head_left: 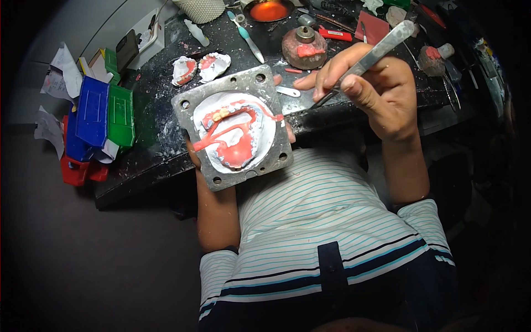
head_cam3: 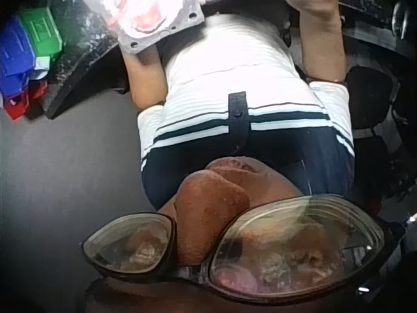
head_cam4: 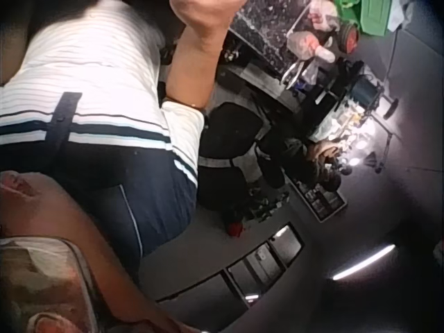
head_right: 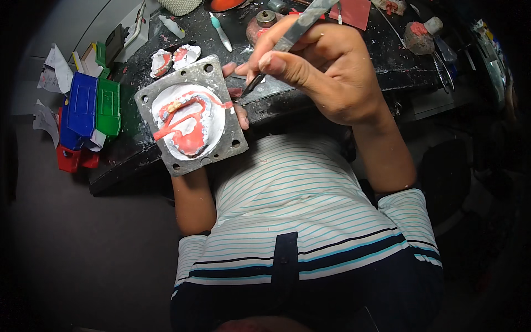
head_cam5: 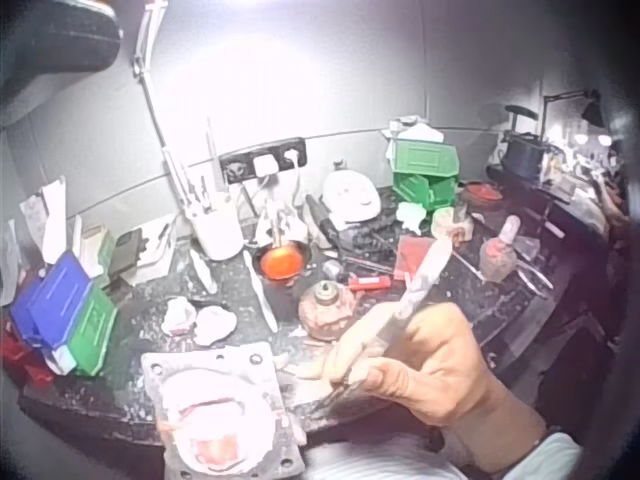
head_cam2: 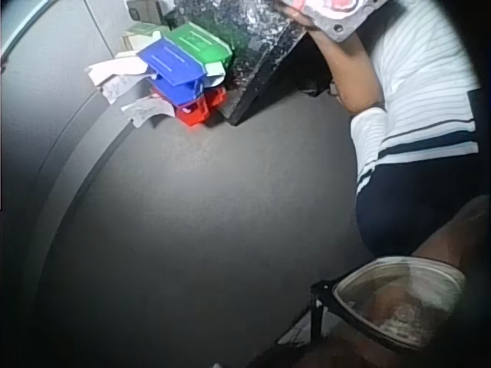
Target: The person uses a metal spatula to apply and smooth pink acrylic material onto a dental mold held in a metal frame. The person repeatedly adds material and shapes the gum area around the teeth.
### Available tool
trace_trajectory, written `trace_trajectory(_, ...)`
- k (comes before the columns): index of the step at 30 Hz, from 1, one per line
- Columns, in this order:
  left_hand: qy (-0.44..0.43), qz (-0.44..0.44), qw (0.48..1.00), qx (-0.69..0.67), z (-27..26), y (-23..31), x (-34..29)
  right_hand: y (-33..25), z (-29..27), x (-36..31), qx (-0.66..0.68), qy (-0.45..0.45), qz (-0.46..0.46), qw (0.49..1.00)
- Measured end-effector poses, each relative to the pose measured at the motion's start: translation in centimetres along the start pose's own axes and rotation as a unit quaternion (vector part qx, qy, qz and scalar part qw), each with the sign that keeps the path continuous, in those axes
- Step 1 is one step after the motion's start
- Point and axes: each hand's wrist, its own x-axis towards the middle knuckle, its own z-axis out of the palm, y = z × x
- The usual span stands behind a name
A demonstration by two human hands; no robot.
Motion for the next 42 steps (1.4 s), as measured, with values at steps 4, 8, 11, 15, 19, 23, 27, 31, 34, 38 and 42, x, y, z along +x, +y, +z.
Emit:
trace_trajectory(4, -0.019, -0.059, 0.908, -0.414, 1.1, 1.3, 0.2, 0.5, -1.0, -0.7, 0.071, 0.025, -0.025, 0.997)
trace_trajectory(8, -0.019, -0.039, 0.922, -0.385, 0.9, 0.7, -0.3, 0.7, -0.1, -0.7, 0.050, 0.045, -0.043, 0.997)
trace_trajectory(11, 0.020, 0.017, 0.939, -0.342, 1.6, 0.4, -0.3, 0.8, 0.9, -0.8, 0.014, 0.074, -0.047, 0.996)
trace_trajectory(15, 0.050, 0.083, 0.933, -0.347, 4.0, 0.9, 0.0, 0.4, 1.2, -1.5, 0.065, 0.086, 0.000, 0.994)
trace_trajectory(19, 0.026, 0.070, 0.922, -0.380, 1.7, 0.0, 0.0, 0.0, 2.7, -1.5, 0.028, 0.101, -0.014, 0.994)
trace_trajectory(23, -0.070, 0.063, 0.910, -0.403, 2.9, 0.7, 0.3, 0.0, 3.6, -1.4, 0.058, 0.089, 0.035, 0.994)
trace_trajectory(27, 0.061, 0.047, 0.917, -0.392, 0.6, -1.4, -1.9, -0.1, 3.4, -0.4, -0.167, 0.020, -0.101, 0.981)
trace_trajectory(31, 0.058, 0.050, 0.892, -0.446, -0.3, -0.8, -2.5, 0.5, 4.0, -0.5, -0.194, 0.030, -0.092, 0.976)
trace_trajectory(34, 0.082, 0.060, 0.882, -0.459, 0.1, -0.8, -2.6, 0.7, 4.1, -0.5, -0.186, 0.028, -0.094, 0.978)
trace_trajectory(38, 0.393, 0.004, 0.753, -0.528, 2.9, 1.6, -0.9, 0.7, 4.2, -0.6, -0.183, 0.030, -0.082, 0.979)
trace_trajectory(42, -0.011, 0.064, 0.899, -0.433, 0.1, -1.1, -1.8, 0.9, 4.2, -0.4, -0.201, 0.044, -0.100, 0.973)
